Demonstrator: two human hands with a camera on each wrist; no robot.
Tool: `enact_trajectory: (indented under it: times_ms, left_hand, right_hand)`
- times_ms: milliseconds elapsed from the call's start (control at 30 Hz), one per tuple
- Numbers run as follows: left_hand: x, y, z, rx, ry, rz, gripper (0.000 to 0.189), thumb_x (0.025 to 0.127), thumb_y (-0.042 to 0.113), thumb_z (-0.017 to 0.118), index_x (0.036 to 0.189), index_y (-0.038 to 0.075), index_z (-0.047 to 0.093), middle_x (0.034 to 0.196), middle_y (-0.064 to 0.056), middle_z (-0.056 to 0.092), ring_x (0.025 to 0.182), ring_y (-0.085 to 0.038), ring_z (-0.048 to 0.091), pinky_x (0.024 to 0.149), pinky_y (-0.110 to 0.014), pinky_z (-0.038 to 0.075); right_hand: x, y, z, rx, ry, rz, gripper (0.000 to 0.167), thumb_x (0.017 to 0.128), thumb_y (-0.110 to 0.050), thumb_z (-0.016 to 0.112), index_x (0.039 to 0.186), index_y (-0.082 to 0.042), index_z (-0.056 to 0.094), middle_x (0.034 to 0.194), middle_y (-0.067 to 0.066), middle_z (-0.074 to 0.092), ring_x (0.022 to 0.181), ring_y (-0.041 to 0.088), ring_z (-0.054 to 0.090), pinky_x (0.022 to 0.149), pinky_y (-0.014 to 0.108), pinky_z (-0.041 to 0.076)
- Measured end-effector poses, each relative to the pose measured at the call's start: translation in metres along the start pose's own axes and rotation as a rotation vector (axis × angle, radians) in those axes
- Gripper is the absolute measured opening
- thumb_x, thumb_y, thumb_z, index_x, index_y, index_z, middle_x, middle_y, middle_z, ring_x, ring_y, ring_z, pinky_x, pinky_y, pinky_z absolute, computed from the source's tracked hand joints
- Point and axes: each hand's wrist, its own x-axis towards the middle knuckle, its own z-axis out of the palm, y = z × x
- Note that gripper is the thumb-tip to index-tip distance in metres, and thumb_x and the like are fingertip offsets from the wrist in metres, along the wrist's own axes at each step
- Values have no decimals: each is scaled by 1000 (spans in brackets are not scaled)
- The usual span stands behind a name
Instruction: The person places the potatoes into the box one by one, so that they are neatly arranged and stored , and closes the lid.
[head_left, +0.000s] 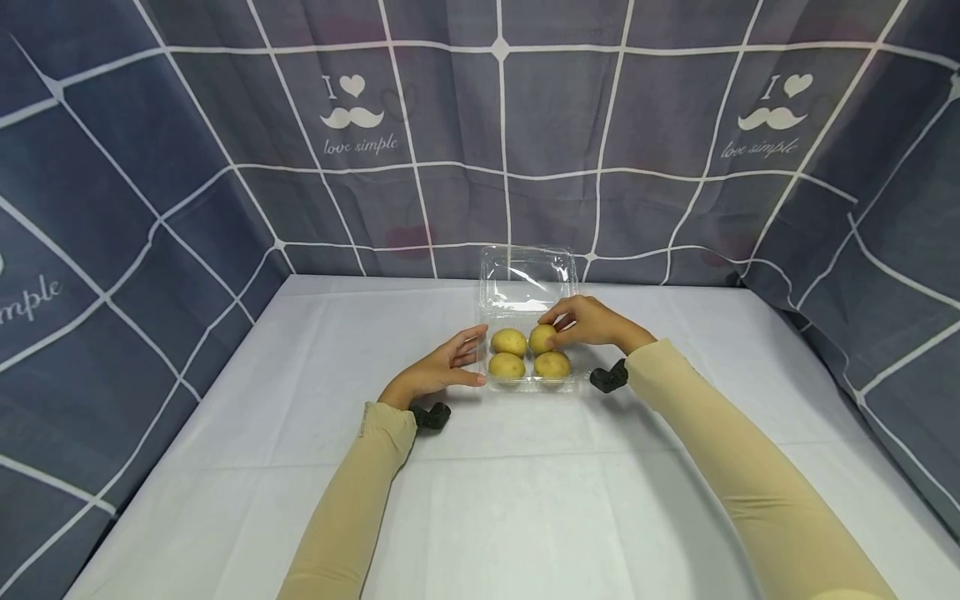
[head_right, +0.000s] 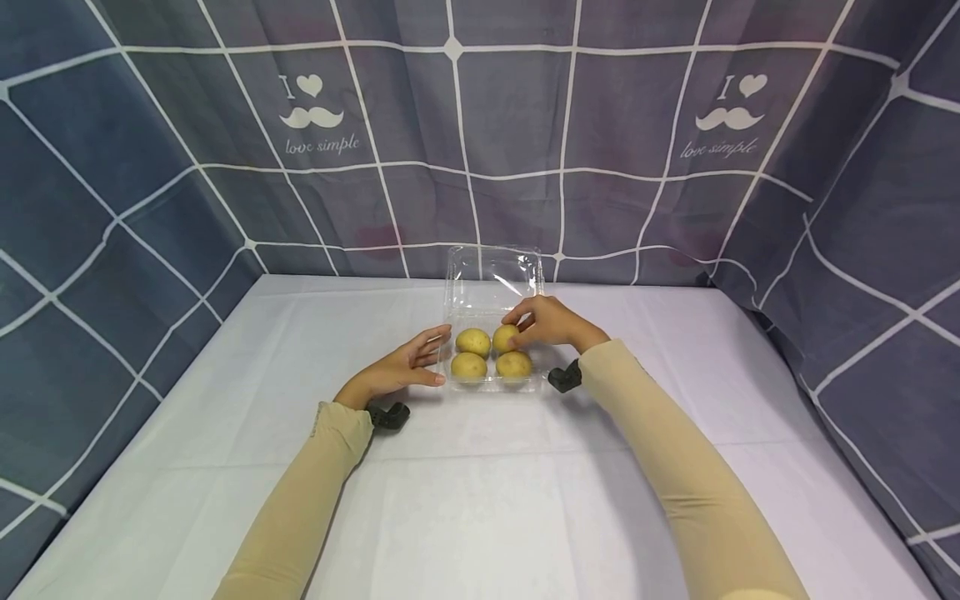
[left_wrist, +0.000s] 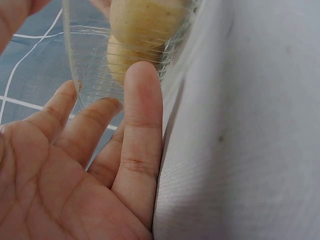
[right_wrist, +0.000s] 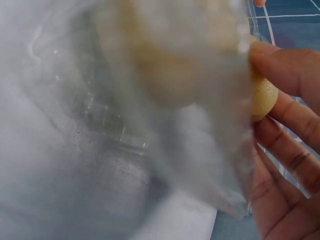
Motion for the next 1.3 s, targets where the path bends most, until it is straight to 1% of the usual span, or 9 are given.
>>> enact_trajectory:
  times_ms: [133, 267, 367, 567, 800, 1000, 1100, 1233, 1300]
  left_hand:
    - [0, 1, 0, -3, -5, 4, 96, 100, -1, 73, 175, 12, 15, 180, -17, 16, 162, -42, 26, 126, -55, 35]
    - [0, 1, 0, -3, -4, 1, 96, 100, -1, 73, 175, 13, 15, 180, -16, 15, 162, -42, 26, 126, -55, 36]
    - [0, 1, 0, -2, -5, 1, 96, 100, -1, 73, 175, 13, 15, 180, -16, 16, 162, -41, 26, 126, -55, 36]
    - [-1, 1, 0, 8, -3, -2, 97, 100, 0, 74, 175, 12, 14, 180, -15, 16, 162, -41, 27, 126, -54, 36]
    - [-1, 2, 1, 2, 3, -7, 96, 100, -1, 73, 175, 14, 15, 180, -14, 17, 162, -40, 27, 126, -54, 36]
    - [-1, 2, 1, -2, 7, -14, 96, 99, -2, 74, 175, 16, 17, 180, -12, 18, 162, -38, 27, 126, -54, 36]
    - [-1, 2, 1, -4, 4, -12, 96, 99, -2, 73, 175, 15, 17, 180, -13, 18, 162, -39, 27, 126, -54, 36]
    - [-1, 2, 1, -2, 4, -11, 96, 100, -1, 73, 175, 15, 16, 180, -14, 18, 162, -39, 27, 126, -55, 37]
    - [-1, 2, 1, 1, 2, -8, 96, 100, -1, 73, 175, 14, 15, 180, -15, 17, 162, -40, 27, 126, -55, 36]
  right_hand:
    - [0, 1, 0, 5, -2, -11, 39, 91, -4, 86, 127, 8, 75, 131, 25, 71, 117, 43, 73, 102, 50, 60]
    - [0, 3, 0, 12, -11, -39, 34, 93, -1, 83, 124, 10, 75, 129, 27, 73, 115, 44, 74, 99, 48, 61]
    - [-1, 3, 0, 15, -20, -42, 30, 95, 0, 81, 122, 11, 75, 127, 27, 74, 115, 45, 74, 97, 46, 63]
    - [-3, 2, 0, 31, -29, -30, 29, 96, 1, 80, 123, 11, 74, 128, 27, 74, 116, 45, 74, 98, 45, 62]
    - [-2, 3, -1, 87, -29, -28, 31, 94, 4, 80, 124, 11, 74, 128, 27, 74, 118, 45, 72, 101, 44, 61]
    - [-5, 4, -2, 115, -24, -56, 32, 94, 6, 78, 124, 14, 71, 128, 30, 72, 118, 48, 71, 102, 42, 60]
    - [-6, 3, -2, 122, -22, -58, 32, 94, 6, 78, 125, 14, 71, 129, 30, 72, 119, 48, 71, 104, 44, 59]
    - [-8, 2, -3, 131, -14, -66, 35, 95, 7, 78, 126, 16, 69, 128, 31, 72, 119, 50, 70, 108, 52, 56]
    - [-9, 2, -3, 144, -8, -70, 36, 95, 8, 77, 128, 18, 67, 128, 32, 71, 120, 50, 70, 110, 53, 54]
